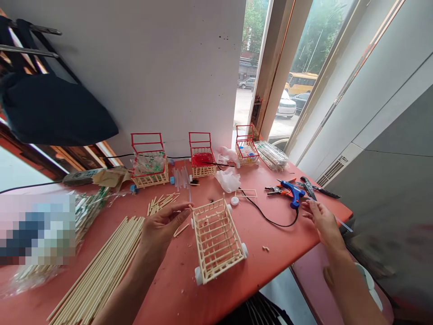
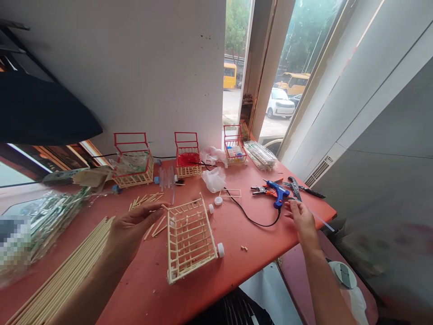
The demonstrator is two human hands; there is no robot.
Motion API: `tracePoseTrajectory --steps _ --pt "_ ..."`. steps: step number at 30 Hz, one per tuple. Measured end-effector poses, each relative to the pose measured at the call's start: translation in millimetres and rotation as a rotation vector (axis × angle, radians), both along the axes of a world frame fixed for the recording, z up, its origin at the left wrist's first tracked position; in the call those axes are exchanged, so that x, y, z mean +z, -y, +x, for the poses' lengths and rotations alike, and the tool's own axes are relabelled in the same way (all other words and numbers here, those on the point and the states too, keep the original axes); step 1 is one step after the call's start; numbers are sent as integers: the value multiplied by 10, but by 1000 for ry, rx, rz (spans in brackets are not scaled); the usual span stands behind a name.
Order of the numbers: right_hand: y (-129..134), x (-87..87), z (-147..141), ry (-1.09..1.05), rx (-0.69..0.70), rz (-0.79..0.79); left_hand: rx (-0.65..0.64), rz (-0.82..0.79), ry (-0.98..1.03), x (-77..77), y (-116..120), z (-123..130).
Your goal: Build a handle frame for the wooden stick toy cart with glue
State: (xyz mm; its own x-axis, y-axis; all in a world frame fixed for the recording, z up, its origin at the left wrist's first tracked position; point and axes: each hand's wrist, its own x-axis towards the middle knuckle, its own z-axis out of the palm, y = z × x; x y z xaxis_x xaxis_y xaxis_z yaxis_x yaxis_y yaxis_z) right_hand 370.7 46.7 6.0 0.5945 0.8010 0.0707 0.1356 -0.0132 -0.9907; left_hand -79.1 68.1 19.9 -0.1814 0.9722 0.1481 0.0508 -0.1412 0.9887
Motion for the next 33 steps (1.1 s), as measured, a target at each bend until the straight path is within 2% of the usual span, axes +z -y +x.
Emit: tracePoseTrajectory --steps 4,8,11,16,19,22,24,29,31,33 --pt "34 -64 74 -228 43 -59 -30 5 -5 -29 -11 7" --pt "-125 34 -8 -580 137 -86 -17 21 49 -19 -21 57" --pt "-270 75 -24 -662 189 -102 3 40 87 -15 -28 103" --pt "-389 12 -80 -669 227 -118 15 45 87 -70 -44 147" --pt "-372 31 -237 -554 255 26 43 59 108 -134 -70 149" --pt "-359 185 -484 -424 323 233 61 64 125 -182 -96 153" --pt "-382 353 -684 -383 414 290 67 71 136 -194 -102 164" --pt "-509 745 -1245 -456 643 318 63 99 133 -178 -94 193" --pt "-540 794 -1443 -427 708 281 53 94 133 -172 -94 197" --pt "-544 759 -1588 -377 761 257 48 91 134 -168 -97 197"
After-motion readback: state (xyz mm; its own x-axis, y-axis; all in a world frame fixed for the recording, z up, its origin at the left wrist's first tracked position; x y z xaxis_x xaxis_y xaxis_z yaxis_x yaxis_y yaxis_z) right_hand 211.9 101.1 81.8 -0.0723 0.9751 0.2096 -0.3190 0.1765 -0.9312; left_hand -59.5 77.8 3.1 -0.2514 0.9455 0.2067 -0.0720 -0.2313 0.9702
